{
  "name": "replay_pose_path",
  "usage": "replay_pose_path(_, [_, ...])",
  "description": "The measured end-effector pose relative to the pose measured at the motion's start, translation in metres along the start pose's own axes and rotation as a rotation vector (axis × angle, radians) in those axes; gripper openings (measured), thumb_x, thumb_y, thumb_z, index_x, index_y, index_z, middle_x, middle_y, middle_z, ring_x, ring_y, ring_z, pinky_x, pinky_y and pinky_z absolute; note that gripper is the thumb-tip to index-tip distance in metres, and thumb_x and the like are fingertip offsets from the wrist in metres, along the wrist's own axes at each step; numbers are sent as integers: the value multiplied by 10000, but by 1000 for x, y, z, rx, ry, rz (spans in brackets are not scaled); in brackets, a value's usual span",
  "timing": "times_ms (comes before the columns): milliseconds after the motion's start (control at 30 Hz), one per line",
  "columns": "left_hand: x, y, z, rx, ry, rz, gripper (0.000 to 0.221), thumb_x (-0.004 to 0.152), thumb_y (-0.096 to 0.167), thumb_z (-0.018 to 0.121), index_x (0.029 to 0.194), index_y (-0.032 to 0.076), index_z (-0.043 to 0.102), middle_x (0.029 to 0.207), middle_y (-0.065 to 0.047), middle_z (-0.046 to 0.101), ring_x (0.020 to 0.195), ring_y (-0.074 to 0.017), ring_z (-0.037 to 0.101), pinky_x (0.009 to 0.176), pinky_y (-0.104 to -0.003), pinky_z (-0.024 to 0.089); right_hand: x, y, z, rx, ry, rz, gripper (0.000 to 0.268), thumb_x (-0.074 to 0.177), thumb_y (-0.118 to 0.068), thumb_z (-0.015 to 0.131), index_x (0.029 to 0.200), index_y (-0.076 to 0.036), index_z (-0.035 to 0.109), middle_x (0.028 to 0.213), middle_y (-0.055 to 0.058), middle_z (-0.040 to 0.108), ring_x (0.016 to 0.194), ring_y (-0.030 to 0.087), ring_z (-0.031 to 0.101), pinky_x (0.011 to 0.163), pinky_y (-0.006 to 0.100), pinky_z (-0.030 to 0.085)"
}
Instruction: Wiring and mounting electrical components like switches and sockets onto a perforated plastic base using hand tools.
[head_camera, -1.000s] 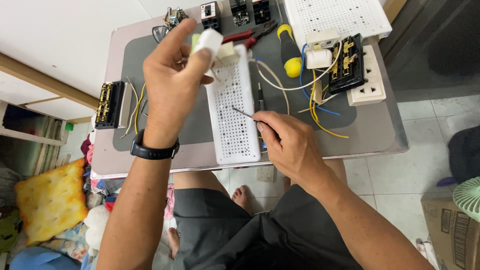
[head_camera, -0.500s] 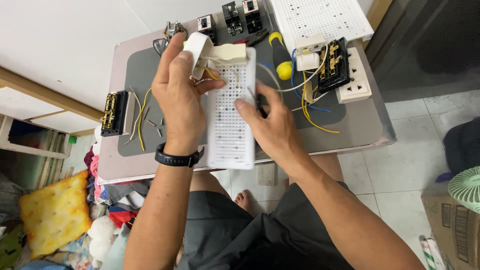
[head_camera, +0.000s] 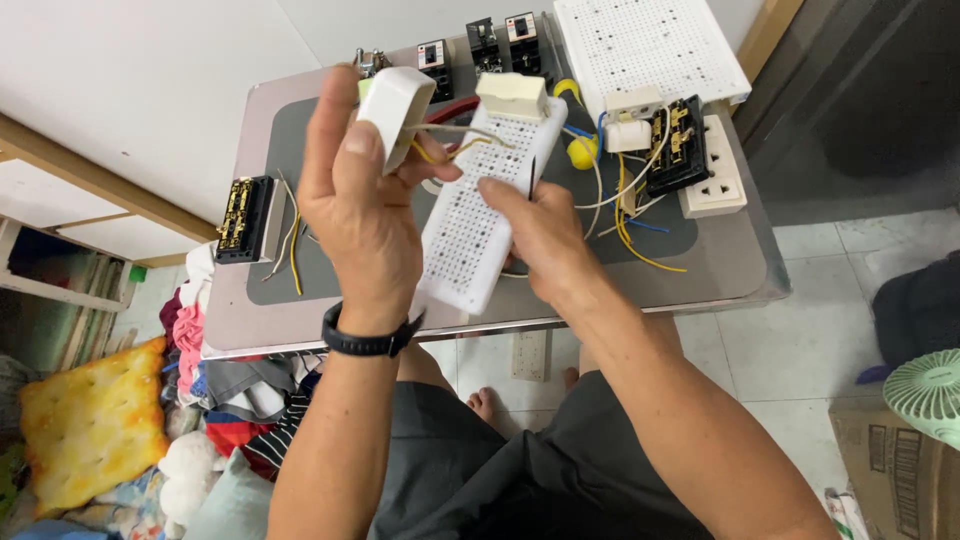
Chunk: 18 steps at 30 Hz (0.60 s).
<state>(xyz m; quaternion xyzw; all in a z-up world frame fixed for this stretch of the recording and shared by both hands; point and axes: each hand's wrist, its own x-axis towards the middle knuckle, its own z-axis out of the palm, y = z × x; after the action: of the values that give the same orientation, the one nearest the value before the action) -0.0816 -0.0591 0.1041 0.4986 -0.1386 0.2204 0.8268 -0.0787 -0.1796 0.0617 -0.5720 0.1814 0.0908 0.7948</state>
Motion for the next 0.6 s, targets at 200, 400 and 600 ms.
replay_pose_path(200, [39,69,-6,65,129,211,503,789,456,705,1079,58,605,877,-136,592,744,-283,620,594,-412,559,6,9,-10,-304,-37,-11,219,785,-234,656,897,-57,718,706,58,672,547,129,573,414,265,357])
replay_pose_path(400, [91,69,-72,547,274,19,185,798,261,624,841,82,614,720,-94,645,470,-170,692,348,-285,539,-16,-24,0,-757,32,65,348,813,-385,679,982,-91,751,844,46,734,653,161,644,471,312,434])
replay_pose_path(600, [90,55,-104,960,244,-367,306,802,252,551,1018,84,688,716,-24,632,409,-104,602,307,-197,497,-30,-5,-10,-682,164,-354,625,799,-371,635,1383,-167,545,878,14,702,711,92,609,638,281,443])
